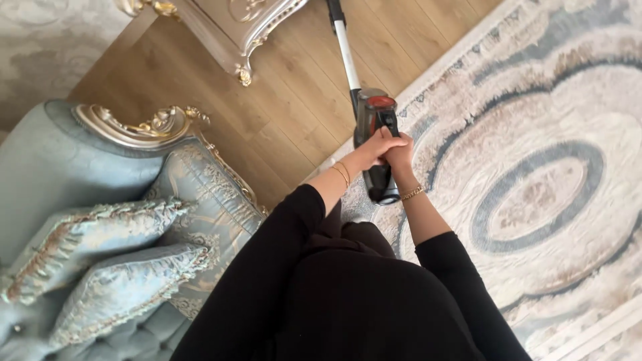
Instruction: Vacuum the rug and wooden floor in a bedroom using a handheld vacuum cleaner.
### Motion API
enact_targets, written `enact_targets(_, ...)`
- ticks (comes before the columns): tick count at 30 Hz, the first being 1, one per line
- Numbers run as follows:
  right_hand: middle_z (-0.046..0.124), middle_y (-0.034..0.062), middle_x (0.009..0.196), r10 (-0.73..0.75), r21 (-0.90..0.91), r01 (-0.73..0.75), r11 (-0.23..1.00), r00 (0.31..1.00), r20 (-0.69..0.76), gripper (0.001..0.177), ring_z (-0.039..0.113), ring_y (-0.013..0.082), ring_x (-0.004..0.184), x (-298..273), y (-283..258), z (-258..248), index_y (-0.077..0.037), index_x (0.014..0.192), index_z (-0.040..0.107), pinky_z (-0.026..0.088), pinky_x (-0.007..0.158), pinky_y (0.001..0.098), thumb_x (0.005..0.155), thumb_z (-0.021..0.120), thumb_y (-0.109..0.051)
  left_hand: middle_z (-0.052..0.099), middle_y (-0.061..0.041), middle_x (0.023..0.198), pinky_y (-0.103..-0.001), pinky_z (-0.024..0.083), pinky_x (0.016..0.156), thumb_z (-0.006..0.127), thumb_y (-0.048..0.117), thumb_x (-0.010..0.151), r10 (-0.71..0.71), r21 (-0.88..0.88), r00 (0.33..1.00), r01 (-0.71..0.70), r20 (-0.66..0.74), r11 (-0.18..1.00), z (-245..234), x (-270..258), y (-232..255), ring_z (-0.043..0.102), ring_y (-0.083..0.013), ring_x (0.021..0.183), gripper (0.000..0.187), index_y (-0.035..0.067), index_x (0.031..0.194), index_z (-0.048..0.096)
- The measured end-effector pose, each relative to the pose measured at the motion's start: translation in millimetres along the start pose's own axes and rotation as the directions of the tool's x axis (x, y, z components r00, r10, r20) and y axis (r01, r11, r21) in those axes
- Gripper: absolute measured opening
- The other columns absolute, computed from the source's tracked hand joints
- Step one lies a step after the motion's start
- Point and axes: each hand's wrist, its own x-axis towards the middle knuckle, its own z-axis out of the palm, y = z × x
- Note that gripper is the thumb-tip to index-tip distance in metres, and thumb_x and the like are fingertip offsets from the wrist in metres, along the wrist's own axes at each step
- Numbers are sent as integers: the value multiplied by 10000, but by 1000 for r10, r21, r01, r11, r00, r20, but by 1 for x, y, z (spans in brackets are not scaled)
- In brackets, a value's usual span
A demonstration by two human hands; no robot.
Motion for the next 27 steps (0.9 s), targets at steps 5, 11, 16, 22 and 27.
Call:
enact_targets(5, 706, 126, 690, 12, -492, -50, 869, 997, -80, 459, 680, 183, 605, -79, -9, -40, 37, 851, 688, 518, 519, 349, 942, 760, -407, 637, -150, 1339, -506, 521, 1027, 843, 361, 801, -69, -94, 994, 77, 89, 993, 19, -7, -77, 613, -312, 1255, 597, 94, 1270, 589)
enact_targets(11, 732, 137, 698, 124, -448, -161, 879, 986, -111, 364, 722, 163, 624, -221, 17, -106, 4, 847, 699, 539, 502, 354, 915, 733, -352, 577, -96, 1402, -550, 460, 1014, 800, 465, 757, -279, 5, 912, 291, 300, 957, 74, -68, -187, 552, -315, 1287, 743, 127, 1375, 564)
enact_targets(16, 601, 108, 561, 123, -611, -157, 776, 988, -98, 416, 555, 148, 496, -316, 107, -191, 56, 723, 647, 411, 440, 337, 934, 769, -281, 530, -67, 1488, -530, 456, 1087, 750, 595, 774, -468, 340, 716, 331, 517, 881, 118, -128, -226, 543, -325, 1364, 840, 127, 1429, 510)
enact_targets(22, 611, 80, 598, 368, -166, -388, 906, 919, -138, 276, 532, 126, 506, -370, 86, -194, 71, 747, 678, 368, 433, 299, 937, 628, -121, 594, -59, 1465, -436, 422, 1121, 511, 862, 745, -668, 687, 405, 122, 625, 717, 130, -162, -211, 520, -314, 1357, 1018, 131, 1453, 556)
enact_targets(27, 635, 64, 664, 352, -66, -365, 929, 922, -161, 249, 534, 120, 535, -323, 78, -163, 34, 873, 721, 382, 453, 286, 981, 594, -151, 675, -100, 1372, -392, 407, 1111, 480, 907, 745, -624, 667, 478, 101, 618, 738, 103, -138, -183, 529, -269, 1340, 1052, 54, 1327, 684)
